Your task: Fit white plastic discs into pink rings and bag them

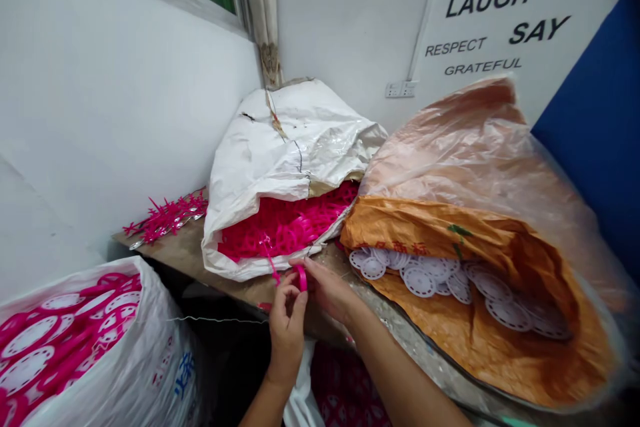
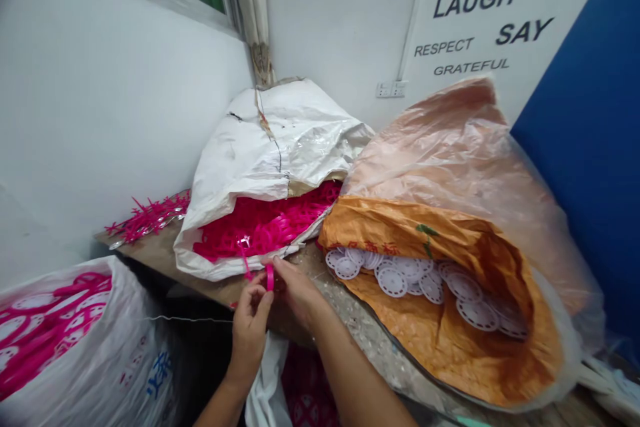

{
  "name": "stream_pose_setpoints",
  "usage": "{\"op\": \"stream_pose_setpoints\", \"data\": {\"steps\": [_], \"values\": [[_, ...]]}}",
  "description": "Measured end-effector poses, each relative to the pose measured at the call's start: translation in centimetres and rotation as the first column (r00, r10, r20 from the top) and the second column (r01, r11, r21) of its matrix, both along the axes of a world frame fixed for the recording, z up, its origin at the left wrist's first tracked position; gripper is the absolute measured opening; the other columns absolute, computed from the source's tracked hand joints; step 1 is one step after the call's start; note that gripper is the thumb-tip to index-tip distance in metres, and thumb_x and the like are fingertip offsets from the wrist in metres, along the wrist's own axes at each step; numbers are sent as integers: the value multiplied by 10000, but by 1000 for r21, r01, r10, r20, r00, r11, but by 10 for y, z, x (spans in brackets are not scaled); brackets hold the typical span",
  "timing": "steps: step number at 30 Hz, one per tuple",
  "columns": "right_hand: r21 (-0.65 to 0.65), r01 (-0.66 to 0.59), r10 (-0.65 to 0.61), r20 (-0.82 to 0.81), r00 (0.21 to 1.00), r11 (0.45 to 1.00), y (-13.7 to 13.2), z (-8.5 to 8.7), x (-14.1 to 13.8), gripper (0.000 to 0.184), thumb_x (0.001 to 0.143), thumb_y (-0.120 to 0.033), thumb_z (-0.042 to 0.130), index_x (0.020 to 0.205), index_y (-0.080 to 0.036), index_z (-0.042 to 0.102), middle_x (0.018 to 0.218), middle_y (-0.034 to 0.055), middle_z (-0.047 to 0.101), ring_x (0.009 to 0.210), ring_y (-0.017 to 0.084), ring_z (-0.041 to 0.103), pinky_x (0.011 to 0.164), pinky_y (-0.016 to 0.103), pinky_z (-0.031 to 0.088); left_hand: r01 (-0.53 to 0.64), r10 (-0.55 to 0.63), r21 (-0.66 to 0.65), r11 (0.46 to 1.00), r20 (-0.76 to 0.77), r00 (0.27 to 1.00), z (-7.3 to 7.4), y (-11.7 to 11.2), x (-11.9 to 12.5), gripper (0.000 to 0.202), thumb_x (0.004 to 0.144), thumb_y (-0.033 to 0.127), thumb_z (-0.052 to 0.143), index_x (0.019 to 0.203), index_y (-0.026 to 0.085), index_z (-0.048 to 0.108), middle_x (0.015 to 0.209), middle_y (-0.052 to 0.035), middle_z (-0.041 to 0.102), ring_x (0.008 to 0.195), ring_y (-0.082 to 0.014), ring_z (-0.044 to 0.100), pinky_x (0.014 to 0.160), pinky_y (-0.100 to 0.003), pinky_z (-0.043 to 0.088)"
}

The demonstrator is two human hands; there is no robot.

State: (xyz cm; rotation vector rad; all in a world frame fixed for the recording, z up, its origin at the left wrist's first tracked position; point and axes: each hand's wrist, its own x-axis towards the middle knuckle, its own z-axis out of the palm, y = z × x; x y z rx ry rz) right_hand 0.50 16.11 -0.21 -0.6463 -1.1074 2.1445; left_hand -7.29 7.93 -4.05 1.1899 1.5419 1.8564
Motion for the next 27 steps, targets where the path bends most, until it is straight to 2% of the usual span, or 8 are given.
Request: {"op": "stream_pose_setpoints", "data": {"steps": [3,6,11,16,19,22,24,27], "values": [[-31,-7,7,3,1000,999,1,-11,-4,370,780,-500,591,1006,-213,641,880,28,684,710,142,624,663,272,471,35,-34,-20,999,48,998,2,-1,-8,154,861,326,522,804,182,521,1156,-113,619,1096,-237,572,907,-364,445],[64,92,-95,45,994,994,-4,-16,1,365,783,-493,588,1011,-212,636,916,37,690,810,171,640,759,316,485,-11,12,5,1000,-231,973,1,-1,-17,82,856,260,529,823,191,559,1213,-103,608,1126,-237,555,949,-396,415],[416,229,-305,125,944,880,-8,-24,30,405,759,-401,638,1123,-227,604,1138,63,648,1049,218,587,924,367,438,6,-12,-10,1000,-704,710,0,10,-2,239,844,126,501,1046,206,600,1168,-86,646,1074,-239,581,919,-456,431],[566,375,-551,174,816,734,2,-43,55,341,760,-376,590,1042,-193,648,1083,88,669,1021,243,595,956,420,413,92,-109,-71,993,-848,519,8,8,18,214,822,98,504,942,211,639,1242,-60,604,1191,-278,492,935,-477,437],[627,397,-628,195,754,671,3,-48,59,354,783,-378,543,1064,-187,639,1115,95,654,1053,247,578,949,408,415,-19,13,3,1000,-814,581,9,-6,-4,191,863,146,465,969,209,612,1142,-82,628,1122,-236,532,939,-425,439],[658,345,-622,242,745,669,1,-48,57,377,796,-386,510,1090,-183,630,1114,97,655,1040,252,585,925,397,428,-354,224,-39,934,-708,669,5,-12,-42,175,852,266,517,995,172,556,988,-102,614,959,-234,584,852,-398,473],[674,303,-611,277,742,674,-1,-48,56,396,793,-394,499,1095,-175,631,1096,101,663,1004,257,600,907,398,437,-472,248,-154,868,-688,681,2,-8,-62,307,795,328,593,1045,163,526,1009,-107,599,952,-254,584,829,-396,472],[690,280,-613,296,732,668,-2,-48,55,424,786,-407,491,1104,-163,628,1095,106,664,981,262,609,888,397,448,-488,184,-329,808,-646,741,4,4,-79,340,784,294,591,1099,188,517,1007,-87,633,930,-254,609,814,-375,456]]}}
